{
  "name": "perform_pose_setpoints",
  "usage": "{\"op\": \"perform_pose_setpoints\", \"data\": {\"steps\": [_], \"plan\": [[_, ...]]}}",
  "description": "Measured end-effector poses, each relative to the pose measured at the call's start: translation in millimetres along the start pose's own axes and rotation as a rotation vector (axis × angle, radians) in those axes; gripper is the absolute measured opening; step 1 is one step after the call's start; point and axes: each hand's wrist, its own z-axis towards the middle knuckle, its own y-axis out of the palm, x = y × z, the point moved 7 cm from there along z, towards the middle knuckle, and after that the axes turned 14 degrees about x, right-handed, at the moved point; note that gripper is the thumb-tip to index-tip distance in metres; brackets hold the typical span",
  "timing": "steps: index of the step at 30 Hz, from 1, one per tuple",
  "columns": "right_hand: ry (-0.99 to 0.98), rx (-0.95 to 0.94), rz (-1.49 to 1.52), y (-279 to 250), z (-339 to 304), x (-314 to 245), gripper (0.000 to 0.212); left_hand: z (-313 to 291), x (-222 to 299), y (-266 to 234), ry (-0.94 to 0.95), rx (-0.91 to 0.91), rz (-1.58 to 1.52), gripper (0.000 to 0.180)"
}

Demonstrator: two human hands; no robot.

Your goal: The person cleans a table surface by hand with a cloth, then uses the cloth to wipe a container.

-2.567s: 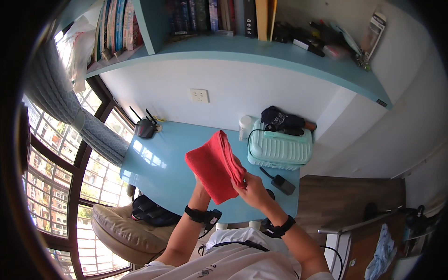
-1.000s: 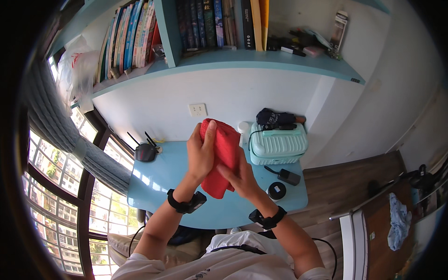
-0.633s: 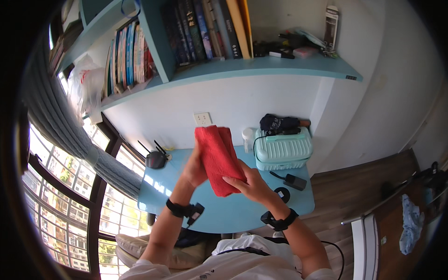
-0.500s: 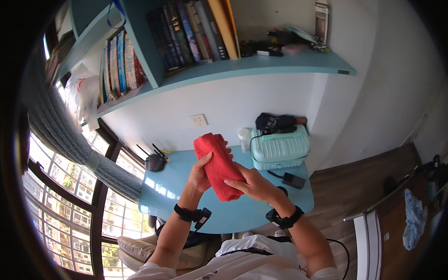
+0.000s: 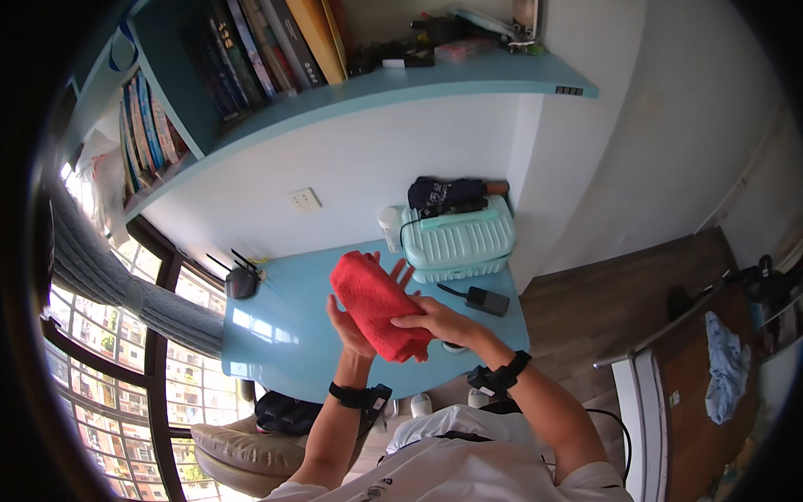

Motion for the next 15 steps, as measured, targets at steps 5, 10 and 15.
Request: {"op": "perform_pose_setpoints", "data": {"steps": [5, 10, 15], "plan": [[0.123, 0.067, -0.204, -20.7, 3.7, 37.2, 0.048, -13.2, -26.4, -59.4, -0.028, 0.233, -0.053, 0.089], [-0.074, 0.492, -0.609, -132.8, -14.9, 99.7, 0.08, -43.1, -6.0, -100.0, -0.001, 0.406, -0.139, 0.082], [-0.224, 0.387, -0.886, -169.4, -35.7, 213.9, 0.125, -70.2, -4.6, -156.0, -0.008, 0.531, -0.064, 0.085]]}}
